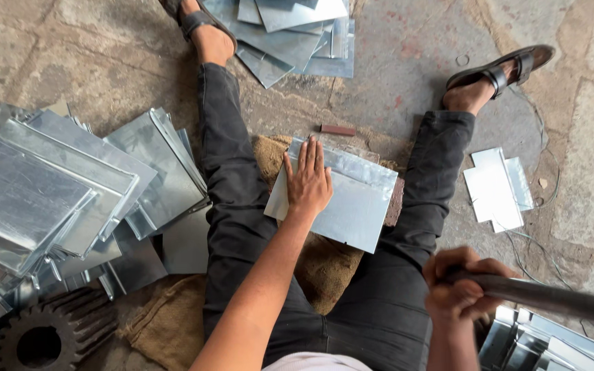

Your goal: The person hammers a metal sheet on an anvil while sitting on the floor, using a hammer to flatten or shape the edges of several sheets from a stack.

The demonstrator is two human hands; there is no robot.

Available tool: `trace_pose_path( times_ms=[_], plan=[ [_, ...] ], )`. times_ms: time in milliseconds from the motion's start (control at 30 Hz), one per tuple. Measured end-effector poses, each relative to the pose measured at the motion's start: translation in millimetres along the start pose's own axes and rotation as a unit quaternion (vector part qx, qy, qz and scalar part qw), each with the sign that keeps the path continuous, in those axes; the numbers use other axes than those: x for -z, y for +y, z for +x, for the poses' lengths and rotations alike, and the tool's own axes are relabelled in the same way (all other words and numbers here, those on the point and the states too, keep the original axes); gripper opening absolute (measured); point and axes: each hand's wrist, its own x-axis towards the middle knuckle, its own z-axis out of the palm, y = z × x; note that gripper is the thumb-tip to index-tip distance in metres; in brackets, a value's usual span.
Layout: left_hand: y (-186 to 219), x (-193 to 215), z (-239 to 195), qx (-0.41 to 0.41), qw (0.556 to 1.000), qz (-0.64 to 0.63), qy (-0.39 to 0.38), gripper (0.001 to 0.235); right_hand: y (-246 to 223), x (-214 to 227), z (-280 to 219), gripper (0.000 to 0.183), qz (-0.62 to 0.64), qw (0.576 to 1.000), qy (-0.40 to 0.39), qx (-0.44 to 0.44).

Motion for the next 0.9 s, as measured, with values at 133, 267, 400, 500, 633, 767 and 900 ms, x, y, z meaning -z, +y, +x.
trace_pose_path(
  times_ms=[133,267,400,500,633,767,900],
  plan=[
    [4.3,0.4,1.0,0.006,1.000,-0.001,-0.008,0.067,75.1,-2.8,-19.5,0.039,-0.039,0.995,-0.004,0.088],
    [5.5,9.6,-1.4,0.009,0.999,0.020,-0.043,0.069,99.2,-11.5,-34.4,0.023,-0.379,0.877,-0.178,-0.237],
    [6.8,16.6,0.8,0.016,0.999,0.001,-0.031,0.070,46.2,-11.6,7.7,0.031,-0.294,0.845,-0.068,-0.441],
    [2.5,15.2,0.2,-0.003,1.000,-0.027,-0.001,0.069,-1.9,-1.1,34.0,0.030,-0.145,0.935,-0.015,-0.322],
    [2.0,6.5,-6.7,0.000,0.999,-0.027,-0.020,0.070,1.6,9.2,19.8,0.031,-0.046,0.992,0.011,-0.119],
    [6.9,7.0,-0.8,0.009,1.000,-0.011,-0.006,0.070,67.2,-14.0,-2.5,0.036,-0.181,0.959,-0.080,-0.202],
    [7.1,11.3,-4.4,0.009,1.000,0.013,-0.020,0.070,78.4,-34.9,14.8,0.041,-0.443,0.794,-0.214,-0.357]
  ],
)
